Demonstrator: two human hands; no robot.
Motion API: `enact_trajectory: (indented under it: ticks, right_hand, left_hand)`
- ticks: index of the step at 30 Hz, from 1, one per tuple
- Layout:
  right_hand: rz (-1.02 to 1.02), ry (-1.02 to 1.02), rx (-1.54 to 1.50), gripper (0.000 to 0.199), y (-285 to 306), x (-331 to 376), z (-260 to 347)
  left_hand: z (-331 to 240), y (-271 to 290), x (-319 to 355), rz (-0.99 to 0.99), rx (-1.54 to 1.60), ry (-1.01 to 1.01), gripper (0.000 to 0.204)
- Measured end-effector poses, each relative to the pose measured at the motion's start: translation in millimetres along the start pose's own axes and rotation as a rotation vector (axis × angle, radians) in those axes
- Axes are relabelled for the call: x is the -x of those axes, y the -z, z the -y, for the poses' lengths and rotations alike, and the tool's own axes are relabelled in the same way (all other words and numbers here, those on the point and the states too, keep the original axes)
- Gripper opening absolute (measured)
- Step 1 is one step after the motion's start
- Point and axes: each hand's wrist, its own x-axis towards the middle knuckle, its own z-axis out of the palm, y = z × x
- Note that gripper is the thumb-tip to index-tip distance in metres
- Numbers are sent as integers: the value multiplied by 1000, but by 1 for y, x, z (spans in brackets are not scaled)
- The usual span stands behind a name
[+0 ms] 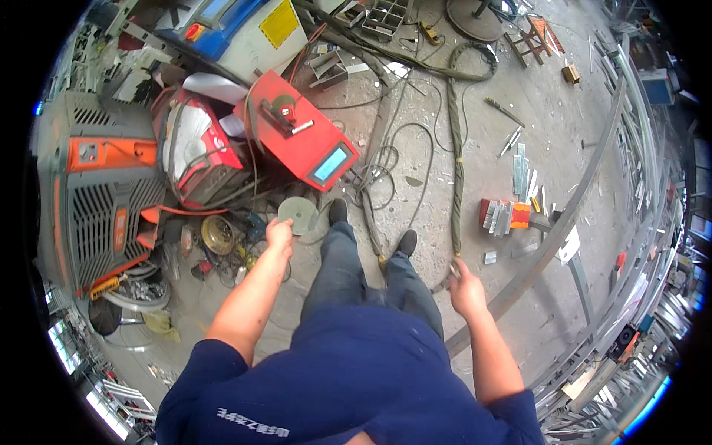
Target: The person sits on the floor and uses a yellow utility knife to strip the coating from the ends of a small metal rod. They then stand, walk to a red welding machine, pick up a circular grinding disc, and briefly inspect it before returning to the original spot.
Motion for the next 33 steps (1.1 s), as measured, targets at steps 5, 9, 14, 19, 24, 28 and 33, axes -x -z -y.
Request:
enact_trajectory:
  ticks: [5, 9, 14, 19, 24, 28, 33]
  right_hand:
    - [-72, -161, -149, 26, -24, 39, -37]
    - [-23, -404, -227, 23, -38, 75, -47]
    - [41, -494, -278, 19, -23, 72, -43]
    - [-27, -417, -523, 35, -46, 126, -41]
    - [25, -466, -336, 45, -68, 148, -116]
    - [25, -544, -425, 40, -101, 178, -181]
    - [62, -493, -676, 36, -200, 216, -289]
  left_hand:
    - [20, -19, -164, -209, -65, 91, 32]
    - [-17, -60, -224, -51, -41, 96, 20]
    - [14, -35, -276, -59, -393, 62, 44]
    - [38, -17, -174, 181, -1150, -151, 56]
    - [101, 7, -55, 491, -1365, -3, 94]
    - [112, -23, 49, 815, -973, 353, 80]
    - [74, -78, 119, 834, -927, 221, 45]
